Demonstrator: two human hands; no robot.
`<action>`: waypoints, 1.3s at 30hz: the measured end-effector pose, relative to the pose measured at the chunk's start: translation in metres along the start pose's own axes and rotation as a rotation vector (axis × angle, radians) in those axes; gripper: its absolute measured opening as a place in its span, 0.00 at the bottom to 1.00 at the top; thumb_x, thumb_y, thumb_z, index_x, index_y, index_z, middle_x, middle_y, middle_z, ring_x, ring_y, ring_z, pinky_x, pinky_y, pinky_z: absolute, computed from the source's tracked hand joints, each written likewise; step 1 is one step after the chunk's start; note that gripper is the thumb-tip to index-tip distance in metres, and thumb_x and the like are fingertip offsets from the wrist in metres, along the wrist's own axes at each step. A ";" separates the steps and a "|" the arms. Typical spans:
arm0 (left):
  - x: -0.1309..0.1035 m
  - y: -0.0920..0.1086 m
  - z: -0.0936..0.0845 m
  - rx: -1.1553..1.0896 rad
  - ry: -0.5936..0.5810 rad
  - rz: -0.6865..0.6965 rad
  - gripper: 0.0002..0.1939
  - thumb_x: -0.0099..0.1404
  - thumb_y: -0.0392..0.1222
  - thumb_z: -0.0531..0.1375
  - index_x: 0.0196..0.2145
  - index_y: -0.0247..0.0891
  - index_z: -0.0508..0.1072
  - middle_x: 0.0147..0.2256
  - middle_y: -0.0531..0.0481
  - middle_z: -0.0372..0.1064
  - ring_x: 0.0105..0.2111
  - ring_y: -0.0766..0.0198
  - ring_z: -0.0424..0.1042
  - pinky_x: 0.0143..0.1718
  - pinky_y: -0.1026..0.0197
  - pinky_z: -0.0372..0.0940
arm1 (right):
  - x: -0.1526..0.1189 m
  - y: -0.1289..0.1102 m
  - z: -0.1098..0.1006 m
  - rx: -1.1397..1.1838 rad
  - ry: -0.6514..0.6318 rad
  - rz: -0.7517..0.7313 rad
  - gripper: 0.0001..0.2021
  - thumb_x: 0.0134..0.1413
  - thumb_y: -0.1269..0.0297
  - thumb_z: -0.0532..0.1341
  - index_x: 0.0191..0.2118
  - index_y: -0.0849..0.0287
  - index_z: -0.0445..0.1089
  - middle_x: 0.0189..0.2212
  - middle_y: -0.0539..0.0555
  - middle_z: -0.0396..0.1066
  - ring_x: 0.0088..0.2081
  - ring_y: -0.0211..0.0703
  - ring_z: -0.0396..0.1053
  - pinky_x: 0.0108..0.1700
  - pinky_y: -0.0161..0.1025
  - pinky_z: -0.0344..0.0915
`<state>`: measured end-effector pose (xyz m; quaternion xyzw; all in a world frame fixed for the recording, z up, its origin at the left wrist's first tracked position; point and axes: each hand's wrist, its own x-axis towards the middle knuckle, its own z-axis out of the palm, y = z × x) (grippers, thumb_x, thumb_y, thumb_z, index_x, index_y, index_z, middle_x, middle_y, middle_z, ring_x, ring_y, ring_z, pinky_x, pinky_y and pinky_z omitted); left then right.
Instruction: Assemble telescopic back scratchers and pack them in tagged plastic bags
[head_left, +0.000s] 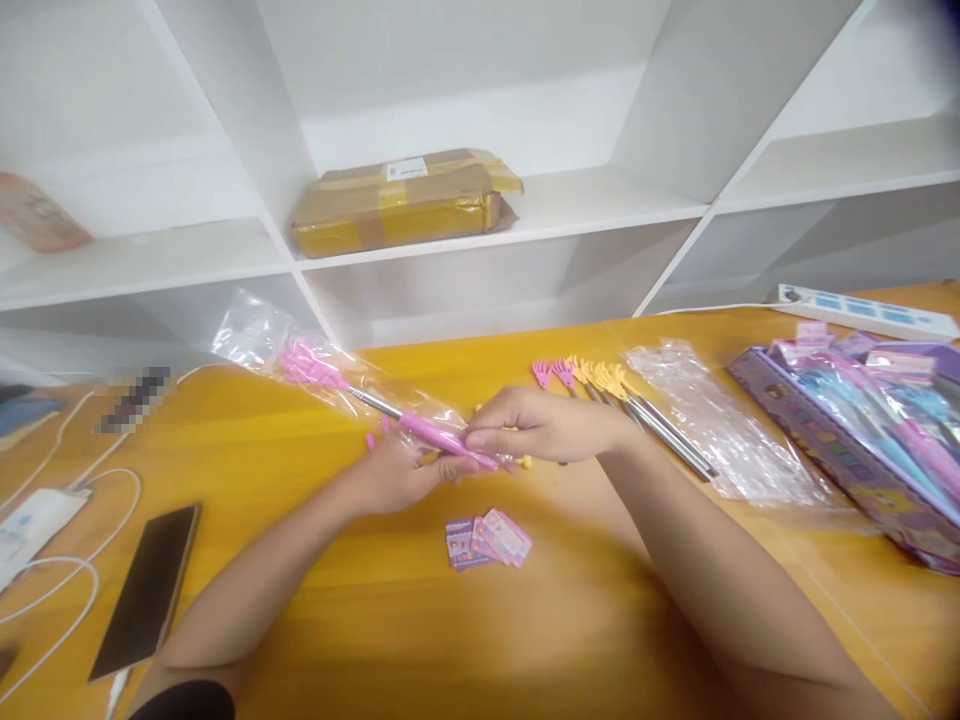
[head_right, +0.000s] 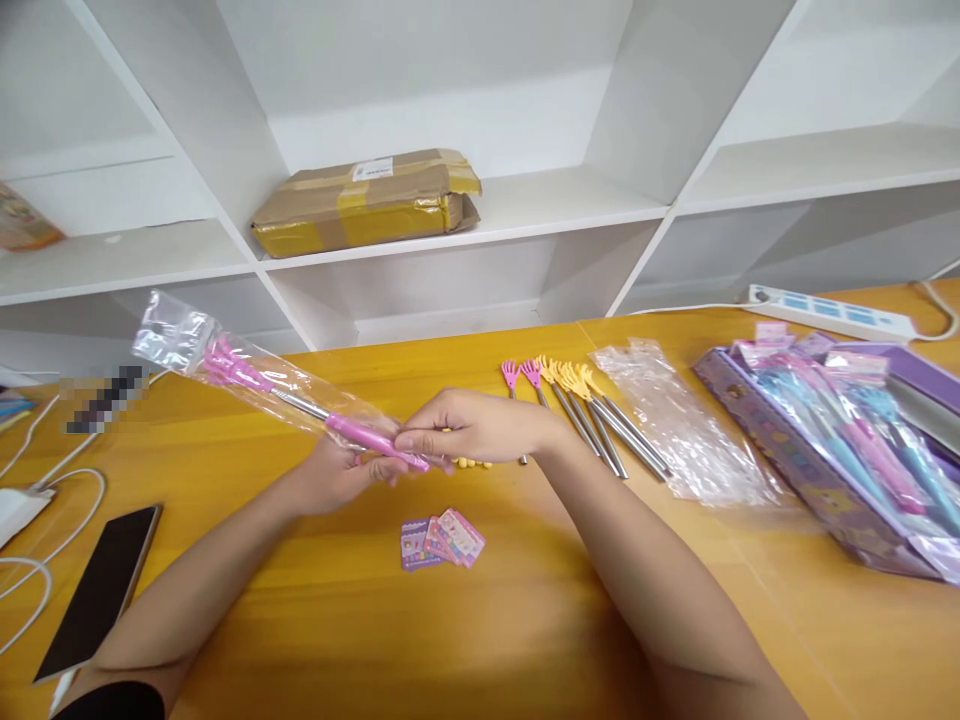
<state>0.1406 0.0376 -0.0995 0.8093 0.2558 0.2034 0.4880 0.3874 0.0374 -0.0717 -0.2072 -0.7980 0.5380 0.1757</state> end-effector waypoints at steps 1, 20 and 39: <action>0.000 0.001 -0.001 -0.002 -0.030 -0.003 0.18 0.75 0.56 0.61 0.46 0.42 0.84 0.36 0.49 0.77 0.35 0.63 0.74 0.39 0.62 0.70 | -0.001 -0.001 0.000 0.009 -0.007 0.007 0.22 0.76 0.52 0.56 0.40 0.64 0.78 0.28 0.49 0.69 0.27 0.32 0.65 0.33 0.32 0.65; -0.006 -0.004 -0.003 -0.086 -0.085 -0.065 0.17 0.76 0.51 0.57 0.40 0.36 0.79 0.36 0.47 0.75 0.36 0.63 0.73 0.41 0.62 0.70 | -0.005 -0.004 0.000 0.068 -0.018 0.013 0.15 0.73 0.68 0.54 0.43 0.64 0.79 0.35 0.53 0.79 0.29 0.32 0.66 0.35 0.31 0.67; -0.064 -0.028 0.056 -0.097 0.041 -0.150 0.11 0.66 0.37 0.58 0.35 0.36 0.81 0.34 0.48 0.79 0.35 0.60 0.76 0.41 0.60 0.71 | -0.007 0.048 0.105 0.150 0.158 0.069 0.09 0.58 0.72 0.58 0.36 0.62 0.76 0.27 0.47 0.70 0.28 0.33 0.60 0.32 0.32 0.58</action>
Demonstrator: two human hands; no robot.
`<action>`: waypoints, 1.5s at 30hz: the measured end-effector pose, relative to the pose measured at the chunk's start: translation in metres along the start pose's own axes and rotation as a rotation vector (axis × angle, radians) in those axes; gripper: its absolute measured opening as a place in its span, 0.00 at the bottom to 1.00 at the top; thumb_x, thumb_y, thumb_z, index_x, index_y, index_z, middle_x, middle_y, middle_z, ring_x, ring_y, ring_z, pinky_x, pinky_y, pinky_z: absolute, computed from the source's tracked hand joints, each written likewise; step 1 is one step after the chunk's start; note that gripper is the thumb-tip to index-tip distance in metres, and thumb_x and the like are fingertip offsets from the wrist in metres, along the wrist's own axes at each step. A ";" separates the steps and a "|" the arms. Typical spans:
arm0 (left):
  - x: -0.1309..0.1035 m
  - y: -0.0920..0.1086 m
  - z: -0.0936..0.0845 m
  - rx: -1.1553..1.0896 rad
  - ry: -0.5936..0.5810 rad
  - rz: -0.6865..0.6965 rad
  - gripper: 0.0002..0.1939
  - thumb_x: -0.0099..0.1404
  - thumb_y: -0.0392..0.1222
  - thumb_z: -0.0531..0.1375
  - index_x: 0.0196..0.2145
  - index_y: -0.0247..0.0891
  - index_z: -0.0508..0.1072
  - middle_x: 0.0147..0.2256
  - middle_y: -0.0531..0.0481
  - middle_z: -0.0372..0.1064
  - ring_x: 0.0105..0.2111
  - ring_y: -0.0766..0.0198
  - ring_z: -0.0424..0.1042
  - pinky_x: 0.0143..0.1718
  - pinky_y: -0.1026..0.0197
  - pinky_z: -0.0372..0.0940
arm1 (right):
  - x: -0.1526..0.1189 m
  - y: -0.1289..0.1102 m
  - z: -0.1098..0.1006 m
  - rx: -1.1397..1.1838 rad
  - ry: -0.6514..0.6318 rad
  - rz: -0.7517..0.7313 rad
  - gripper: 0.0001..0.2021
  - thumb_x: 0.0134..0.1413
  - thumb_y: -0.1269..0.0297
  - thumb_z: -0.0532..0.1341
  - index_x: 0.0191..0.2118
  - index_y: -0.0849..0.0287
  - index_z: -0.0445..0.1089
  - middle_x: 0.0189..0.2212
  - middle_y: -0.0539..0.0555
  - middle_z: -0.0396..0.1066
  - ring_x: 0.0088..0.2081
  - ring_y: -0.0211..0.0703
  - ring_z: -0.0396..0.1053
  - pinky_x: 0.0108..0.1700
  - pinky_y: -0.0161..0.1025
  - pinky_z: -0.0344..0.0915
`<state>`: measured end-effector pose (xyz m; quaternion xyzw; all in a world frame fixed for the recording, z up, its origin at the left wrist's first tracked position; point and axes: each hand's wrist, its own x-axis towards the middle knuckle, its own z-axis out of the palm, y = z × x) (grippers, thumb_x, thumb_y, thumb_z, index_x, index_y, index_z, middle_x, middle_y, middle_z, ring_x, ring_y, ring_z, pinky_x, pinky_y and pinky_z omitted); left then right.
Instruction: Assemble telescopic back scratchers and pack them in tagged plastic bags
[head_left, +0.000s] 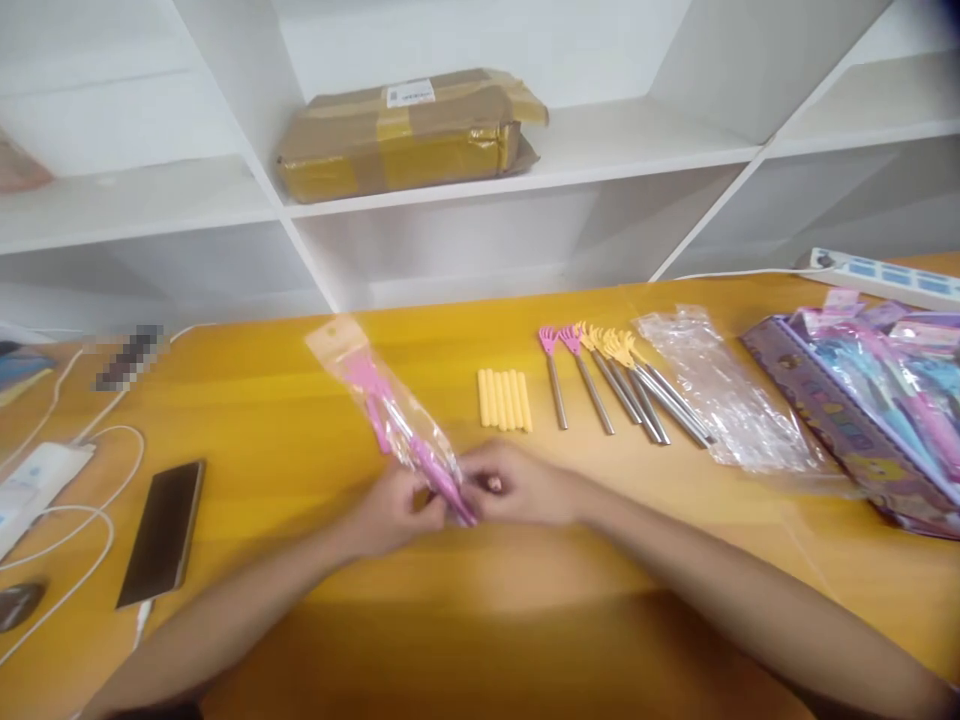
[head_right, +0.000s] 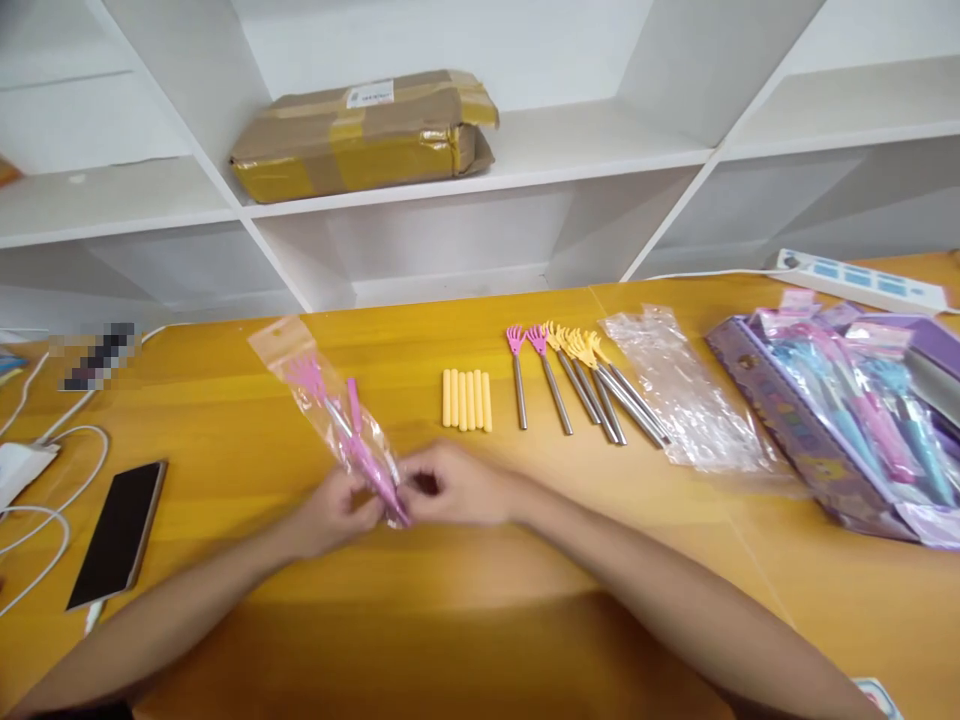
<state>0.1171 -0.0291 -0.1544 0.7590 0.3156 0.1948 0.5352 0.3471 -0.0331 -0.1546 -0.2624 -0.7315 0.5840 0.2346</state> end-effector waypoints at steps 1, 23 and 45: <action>-0.011 -0.007 0.008 -0.021 -0.029 0.004 0.10 0.65 0.36 0.58 0.35 0.35 0.81 0.34 0.47 0.80 0.36 0.60 0.77 0.42 0.60 0.71 | -0.007 0.008 0.017 0.039 0.013 -0.008 0.07 0.58 0.72 0.58 0.35 0.61 0.75 0.28 0.47 0.70 0.28 0.33 0.61 0.32 0.32 0.58; -0.028 -0.045 0.029 0.036 -0.195 0.022 0.13 0.55 0.30 0.58 0.33 0.37 0.82 0.24 0.56 0.70 0.23 0.71 0.62 0.27 0.69 0.59 | -0.032 0.044 0.074 -0.004 0.204 -0.093 0.08 0.56 0.75 0.57 0.33 0.59 0.73 0.23 0.46 0.66 0.25 0.33 0.58 0.29 0.31 0.56; -0.013 -0.065 0.012 -0.730 0.598 -0.151 0.19 0.67 0.54 0.70 0.49 0.41 0.78 0.36 0.51 0.74 0.28 0.69 0.69 0.28 0.67 0.66 | -0.051 0.042 0.089 -0.478 0.021 -0.358 0.08 0.56 0.73 0.60 0.27 0.56 0.66 0.20 0.44 0.66 0.22 0.33 0.57 0.27 0.33 0.56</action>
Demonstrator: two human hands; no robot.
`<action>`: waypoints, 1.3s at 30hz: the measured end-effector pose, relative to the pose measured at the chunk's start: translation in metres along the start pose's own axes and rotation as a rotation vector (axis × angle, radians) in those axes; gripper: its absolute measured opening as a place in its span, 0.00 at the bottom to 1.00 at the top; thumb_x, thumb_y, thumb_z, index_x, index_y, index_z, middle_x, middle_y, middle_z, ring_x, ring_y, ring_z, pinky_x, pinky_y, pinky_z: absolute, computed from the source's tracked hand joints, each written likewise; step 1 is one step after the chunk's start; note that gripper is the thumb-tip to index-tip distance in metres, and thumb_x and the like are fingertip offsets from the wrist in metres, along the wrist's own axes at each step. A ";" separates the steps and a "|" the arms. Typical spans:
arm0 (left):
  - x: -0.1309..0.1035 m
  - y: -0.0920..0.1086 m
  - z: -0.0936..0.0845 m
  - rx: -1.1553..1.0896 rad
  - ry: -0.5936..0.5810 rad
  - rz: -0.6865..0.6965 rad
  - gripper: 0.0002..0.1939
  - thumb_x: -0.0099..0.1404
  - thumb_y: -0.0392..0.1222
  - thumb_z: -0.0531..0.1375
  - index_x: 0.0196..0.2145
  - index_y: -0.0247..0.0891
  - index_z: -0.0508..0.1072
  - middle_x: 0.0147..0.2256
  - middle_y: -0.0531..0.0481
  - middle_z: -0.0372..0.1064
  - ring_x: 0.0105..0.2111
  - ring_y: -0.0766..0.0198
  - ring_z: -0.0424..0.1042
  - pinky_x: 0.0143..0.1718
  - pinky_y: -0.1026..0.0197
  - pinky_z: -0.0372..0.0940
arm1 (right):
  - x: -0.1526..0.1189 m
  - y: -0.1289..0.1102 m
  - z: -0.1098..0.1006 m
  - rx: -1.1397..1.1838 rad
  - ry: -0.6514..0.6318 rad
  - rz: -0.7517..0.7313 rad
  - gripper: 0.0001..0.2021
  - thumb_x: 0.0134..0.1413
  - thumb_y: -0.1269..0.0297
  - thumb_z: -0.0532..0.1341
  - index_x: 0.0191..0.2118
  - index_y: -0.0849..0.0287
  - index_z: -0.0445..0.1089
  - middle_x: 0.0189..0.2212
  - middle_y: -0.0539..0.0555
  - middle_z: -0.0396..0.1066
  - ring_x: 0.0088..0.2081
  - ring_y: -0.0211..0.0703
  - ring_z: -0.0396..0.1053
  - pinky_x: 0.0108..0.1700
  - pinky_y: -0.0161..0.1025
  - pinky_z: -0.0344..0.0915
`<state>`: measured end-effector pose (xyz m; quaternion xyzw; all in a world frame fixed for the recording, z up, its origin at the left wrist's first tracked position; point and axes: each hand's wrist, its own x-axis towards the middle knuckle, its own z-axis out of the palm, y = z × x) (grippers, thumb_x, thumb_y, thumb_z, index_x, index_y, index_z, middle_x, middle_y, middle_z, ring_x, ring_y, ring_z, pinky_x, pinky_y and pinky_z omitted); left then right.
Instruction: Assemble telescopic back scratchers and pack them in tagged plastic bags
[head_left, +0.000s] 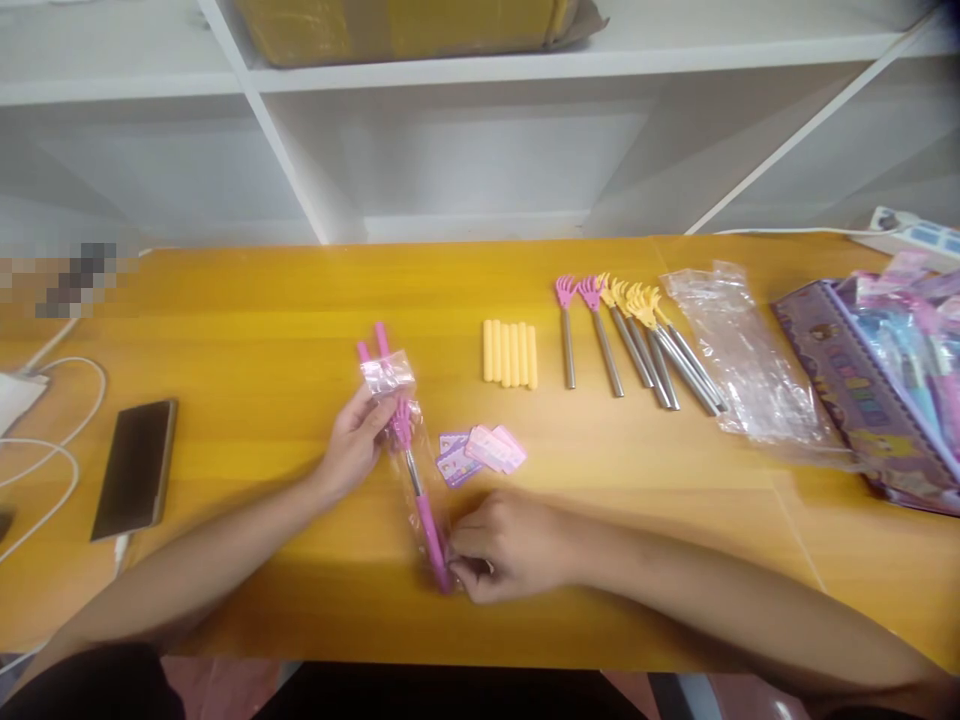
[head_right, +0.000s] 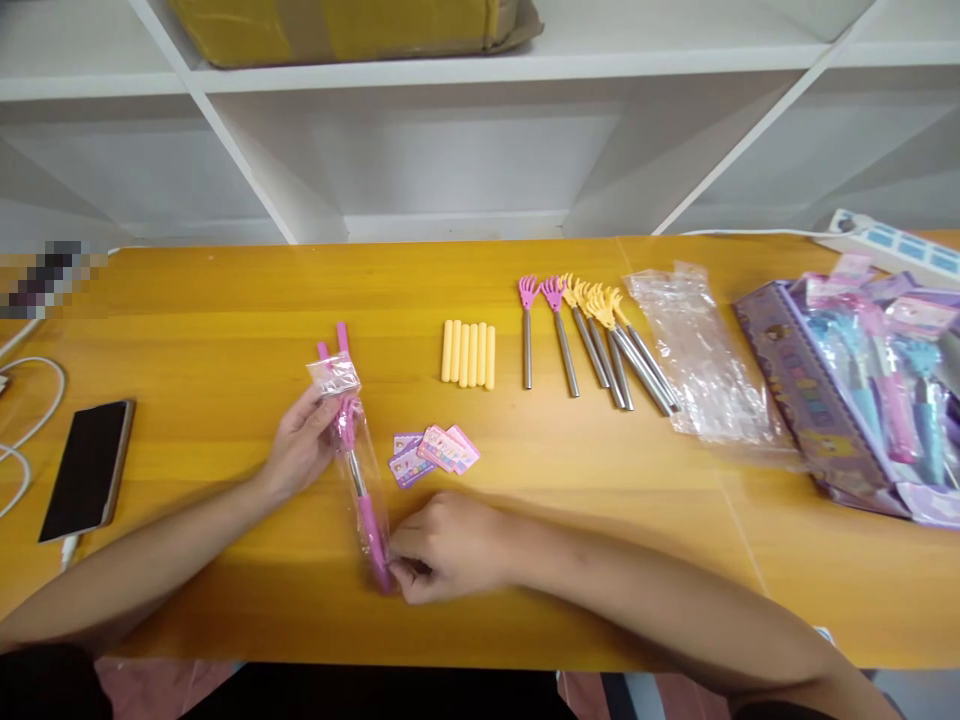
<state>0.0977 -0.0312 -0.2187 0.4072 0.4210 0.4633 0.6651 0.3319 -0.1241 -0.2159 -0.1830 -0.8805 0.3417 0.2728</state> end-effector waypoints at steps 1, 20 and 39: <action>0.000 0.000 0.001 -0.005 0.029 0.006 0.19 0.65 0.54 0.72 0.47 0.40 0.79 0.36 0.51 0.75 0.29 0.69 0.69 0.30 0.68 0.66 | 0.000 0.001 -0.003 -0.039 0.025 -0.009 0.09 0.58 0.72 0.60 0.27 0.56 0.66 0.20 0.44 0.65 0.22 0.33 0.56 0.26 0.34 0.55; -0.010 -0.009 0.001 0.226 -0.123 0.194 0.20 0.73 0.42 0.64 0.58 0.48 0.63 0.45 0.51 0.69 0.40 0.65 0.72 0.41 0.62 0.69 | 0.000 0.041 -0.060 -0.369 0.152 0.631 0.08 0.64 0.58 0.64 0.41 0.56 0.67 0.39 0.53 0.71 0.32 0.40 0.69 0.34 0.38 0.62; -0.012 -0.003 0.002 0.399 -0.136 0.068 0.12 0.74 0.46 0.63 0.51 0.40 0.74 0.44 0.46 0.75 0.43 0.60 0.75 0.44 0.59 0.69 | 0.002 0.062 -0.067 0.433 0.633 0.822 0.22 0.56 0.42 0.72 0.37 0.59 0.75 0.31 0.55 0.81 0.30 0.43 0.77 0.30 0.36 0.72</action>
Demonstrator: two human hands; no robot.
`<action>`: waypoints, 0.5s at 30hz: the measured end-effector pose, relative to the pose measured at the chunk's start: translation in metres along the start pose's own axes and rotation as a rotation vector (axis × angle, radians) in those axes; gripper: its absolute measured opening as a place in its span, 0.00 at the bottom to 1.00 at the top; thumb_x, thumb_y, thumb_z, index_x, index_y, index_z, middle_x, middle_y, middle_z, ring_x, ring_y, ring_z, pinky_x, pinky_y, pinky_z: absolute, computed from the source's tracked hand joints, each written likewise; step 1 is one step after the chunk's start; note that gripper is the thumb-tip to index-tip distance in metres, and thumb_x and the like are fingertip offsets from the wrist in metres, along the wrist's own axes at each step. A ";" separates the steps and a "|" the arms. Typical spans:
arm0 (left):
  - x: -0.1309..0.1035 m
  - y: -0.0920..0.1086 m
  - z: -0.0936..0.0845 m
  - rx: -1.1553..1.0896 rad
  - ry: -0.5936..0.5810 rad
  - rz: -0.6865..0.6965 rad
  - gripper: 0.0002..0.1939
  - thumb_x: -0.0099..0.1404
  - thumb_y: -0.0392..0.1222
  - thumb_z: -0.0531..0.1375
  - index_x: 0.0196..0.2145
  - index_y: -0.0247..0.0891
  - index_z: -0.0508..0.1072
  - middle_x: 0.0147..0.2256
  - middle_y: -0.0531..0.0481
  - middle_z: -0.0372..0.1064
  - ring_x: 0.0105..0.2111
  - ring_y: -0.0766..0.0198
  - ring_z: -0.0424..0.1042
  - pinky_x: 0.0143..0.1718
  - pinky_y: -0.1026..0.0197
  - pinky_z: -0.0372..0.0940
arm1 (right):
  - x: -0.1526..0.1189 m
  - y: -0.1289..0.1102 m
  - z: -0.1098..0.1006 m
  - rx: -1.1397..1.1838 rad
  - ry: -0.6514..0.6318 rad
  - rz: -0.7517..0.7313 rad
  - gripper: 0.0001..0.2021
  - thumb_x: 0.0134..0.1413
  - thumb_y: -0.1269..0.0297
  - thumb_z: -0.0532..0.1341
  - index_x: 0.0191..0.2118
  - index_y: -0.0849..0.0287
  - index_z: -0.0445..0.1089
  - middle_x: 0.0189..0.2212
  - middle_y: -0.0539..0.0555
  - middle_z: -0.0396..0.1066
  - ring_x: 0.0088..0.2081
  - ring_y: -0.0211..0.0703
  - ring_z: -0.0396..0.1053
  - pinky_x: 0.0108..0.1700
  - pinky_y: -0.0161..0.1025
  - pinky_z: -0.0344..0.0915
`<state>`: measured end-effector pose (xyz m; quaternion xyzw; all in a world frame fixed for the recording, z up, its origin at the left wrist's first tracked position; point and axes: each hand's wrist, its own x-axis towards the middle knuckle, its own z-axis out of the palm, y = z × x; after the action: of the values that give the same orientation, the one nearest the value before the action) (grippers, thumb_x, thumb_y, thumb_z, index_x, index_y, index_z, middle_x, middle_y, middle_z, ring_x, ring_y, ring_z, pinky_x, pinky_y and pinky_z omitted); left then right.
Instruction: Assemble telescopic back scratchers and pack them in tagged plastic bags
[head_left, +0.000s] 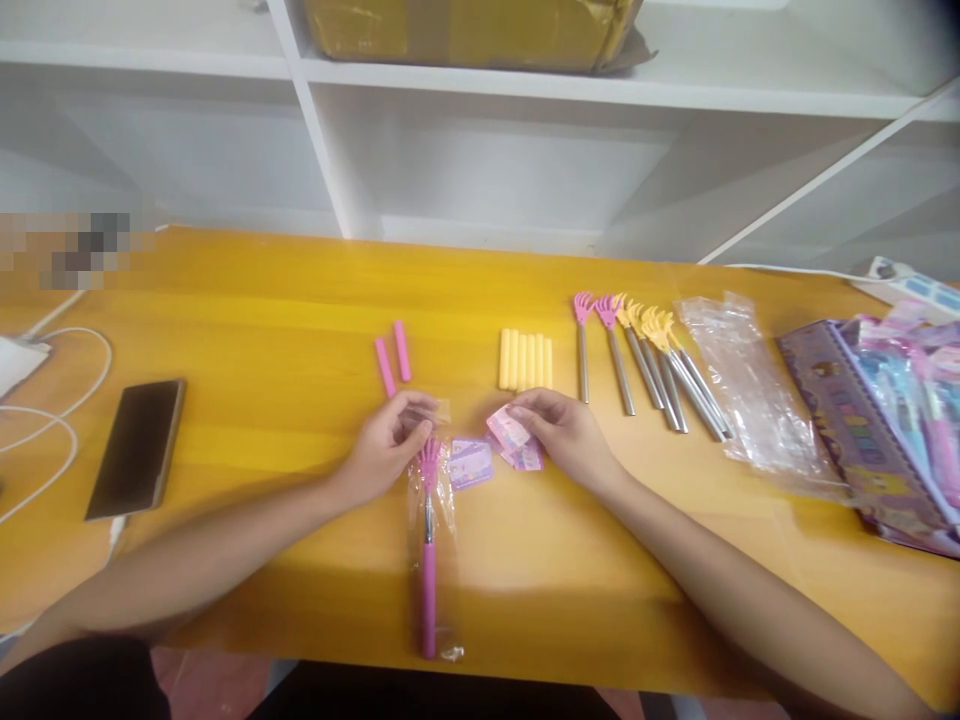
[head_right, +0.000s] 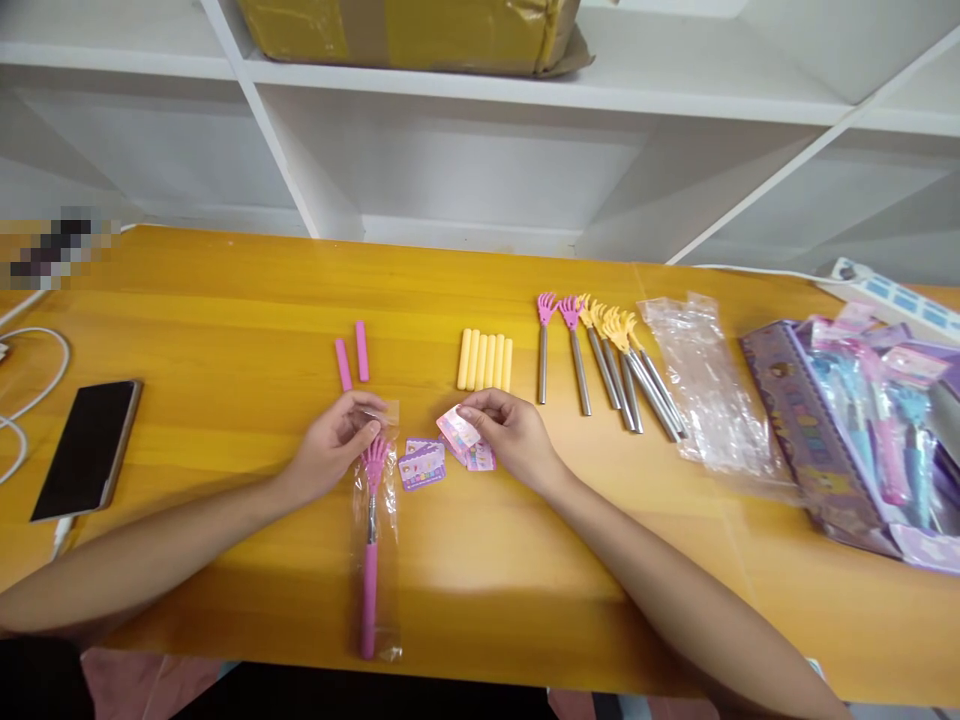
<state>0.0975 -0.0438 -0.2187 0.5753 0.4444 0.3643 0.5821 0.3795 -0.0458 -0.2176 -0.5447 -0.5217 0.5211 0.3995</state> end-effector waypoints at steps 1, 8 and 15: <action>0.000 0.000 0.000 0.000 -0.001 0.001 0.12 0.74 0.47 0.63 0.51 0.40 0.74 0.44 0.46 0.75 0.42 0.61 0.75 0.44 0.59 0.69 | 0.000 0.001 0.001 -0.005 0.006 -0.016 0.21 0.56 0.43 0.71 0.37 0.59 0.76 0.31 0.54 0.81 0.30 0.43 0.77 0.29 0.36 0.72; -0.001 -0.006 0.000 -0.052 -0.065 -0.011 0.14 0.73 0.44 0.63 0.54 0.40 0.73 0.45 0.45 0.76 0.44 0.60 0.78 0.42 0.60 0.71 | -0.017 0.002 0.005 -0.250 0.213 -0.428 0.10 0.69 0.56 0.64 0.38 0.55 0.74 0.28 0.51 0.75 0.27 0.40 0.72 0.28 0.38 0.69; -0.006 -0.002 0.000 -0.096 -0.323 -0.025 0.21 0.74 0.40 0.63 0.62 0.42 0.68 0.49 0.40 0.77 0.50 0.57 0.78 0.49 0.55 0.72 | -0.039 -0.006 0.003 -0.669 -0.217 -1.181 0.12 0.70 0.74 0.59 0.54 0.57 0.74 0.39 0.55 0.81 0.41 0.44 0.79 0.40 0.43 0.78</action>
<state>0.0954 -0.0499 -0.2206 0.5923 0.3342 0.2804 0.6774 0.3788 -0.0833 -0.2067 -0.2079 -0.9011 0.0786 0.3723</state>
